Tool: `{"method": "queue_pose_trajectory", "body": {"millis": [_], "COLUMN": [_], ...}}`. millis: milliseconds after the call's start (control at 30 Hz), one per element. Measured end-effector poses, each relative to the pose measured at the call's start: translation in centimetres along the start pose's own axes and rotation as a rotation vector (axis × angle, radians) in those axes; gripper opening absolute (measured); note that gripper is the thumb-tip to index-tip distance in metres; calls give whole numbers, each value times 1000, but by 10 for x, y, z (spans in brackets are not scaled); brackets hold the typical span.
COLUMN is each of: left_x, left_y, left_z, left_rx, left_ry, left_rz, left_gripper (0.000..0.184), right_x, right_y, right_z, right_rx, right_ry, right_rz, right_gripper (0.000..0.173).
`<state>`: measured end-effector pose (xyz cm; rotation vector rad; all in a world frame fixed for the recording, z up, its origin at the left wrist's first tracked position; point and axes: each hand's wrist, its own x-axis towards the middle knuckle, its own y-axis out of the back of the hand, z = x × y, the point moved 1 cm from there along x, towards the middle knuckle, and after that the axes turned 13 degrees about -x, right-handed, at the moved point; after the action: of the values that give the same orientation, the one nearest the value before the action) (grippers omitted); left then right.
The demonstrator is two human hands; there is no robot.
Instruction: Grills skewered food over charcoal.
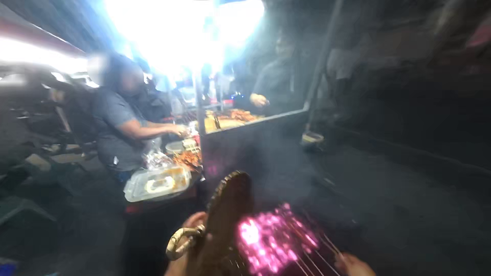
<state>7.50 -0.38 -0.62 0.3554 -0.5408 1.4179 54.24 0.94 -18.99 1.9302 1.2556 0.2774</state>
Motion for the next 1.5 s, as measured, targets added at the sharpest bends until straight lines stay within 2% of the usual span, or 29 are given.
{"method": "queue_pose_trajectory", "body": {"millis": [67, 167, 233, 300, 333, 400, 467, 533, 600, 667, 733, 800, 867, 900, 933, 1000, 1033, 1167, 1233, 1300, 1333, 1433, 1467, 1500], "left_x": [-2, -4, -1, -4, -6, -9, -9, -8, -12, -15, -14, -12, -12, -13, -13, -12, -11, -10, -11, -11, -10, -11, -12, -13], "left_y": [-1, 3, 3, -2, -4, -8, -5, -4, -7, -13, -10, -5, 3, 5, 6, 6, 7, 7, -1, -9, -9, -3, 1, 6], "left_z": [8, 19, 9, -1, 0, 9, 11, 0, -6, 0, 6, 3, -4, -5, -4, 2, 3, -5, -1, 8, 9, -4, -7, -8], "left_rx": [21, 62, 118, 44, 3, -121, -144, 7, 232, 151, -59, 21, 220, 224, 196, 178, 159, 248, 99, -52, -27, 51, 109, 122], "left_ry": [12, 97, 48, -8, -5, 89, 167, 90, -31, 34, 156, 107, -45, -80, -73, -11, 25, -106, -47, 100, 121, 27, -27, -35], "left_rz": [39, -18, 1, 33, 23, -27, -25, 47, 75, 10, -46, 23, 66, 74, 65, 29, 38, 45, -10, -48, -49, 32, 44, 31], "left_gripper": [49, 59, 55, 44, 47, 73, 86, 83, 76, 79, 81, 69, 43, 34, 39, 62, 64, 48, 51, 56, 56, 32, 28, 35], "right_x": [-15, -42, -48, -49, -48, -48, -52, -46, -37, -27, -26, -33, -47, -58, -69, -91, -100, -116, -116, -115, -116, -115, -115, -115], "right_y": [13, 9, -11, -29, -32, -24, -8, 2, 4, 2, 3, 9, 9, 5, -4, -32, -47, -96, -105, -105, -103, -90, -83, -74], "right_z": [-20, -47, -45, -35, -32, -34, -40, -35, -29, -25, -27, -35, -47, -53, -57, -58, -56, -45, -47, -51, -53, -56, -56, -58], "right_rx": [10, 31, 31, 16, -31, -235, -393, -450, -517, -496, -423, -340, -247, -195, -142, -42, -6, 106, 137, 120, 103, -39, -119, -210], "right_ry": [-11, -70, -113, -144, -141, -102, -46, -4, -72, -126, -125, -90, -46, -40, -33, -31, -45, -170, -180, -164, -153, -138, -111, -73], "right_rz": [39, -134, -231, -260, -253, -185, -23, 124, 33, -84, -90, -41, -7, -20, -35, -79, -106, -113, -88, -75, -80, -88, -86, -67], "right_gripper": [35, 35, 34, 34, 34, 39, 41, 36, 40, 37, 33, 32, 29, 28, 27, 27, 27, 28, 29, 30, 31, 32, 32, 33]}}
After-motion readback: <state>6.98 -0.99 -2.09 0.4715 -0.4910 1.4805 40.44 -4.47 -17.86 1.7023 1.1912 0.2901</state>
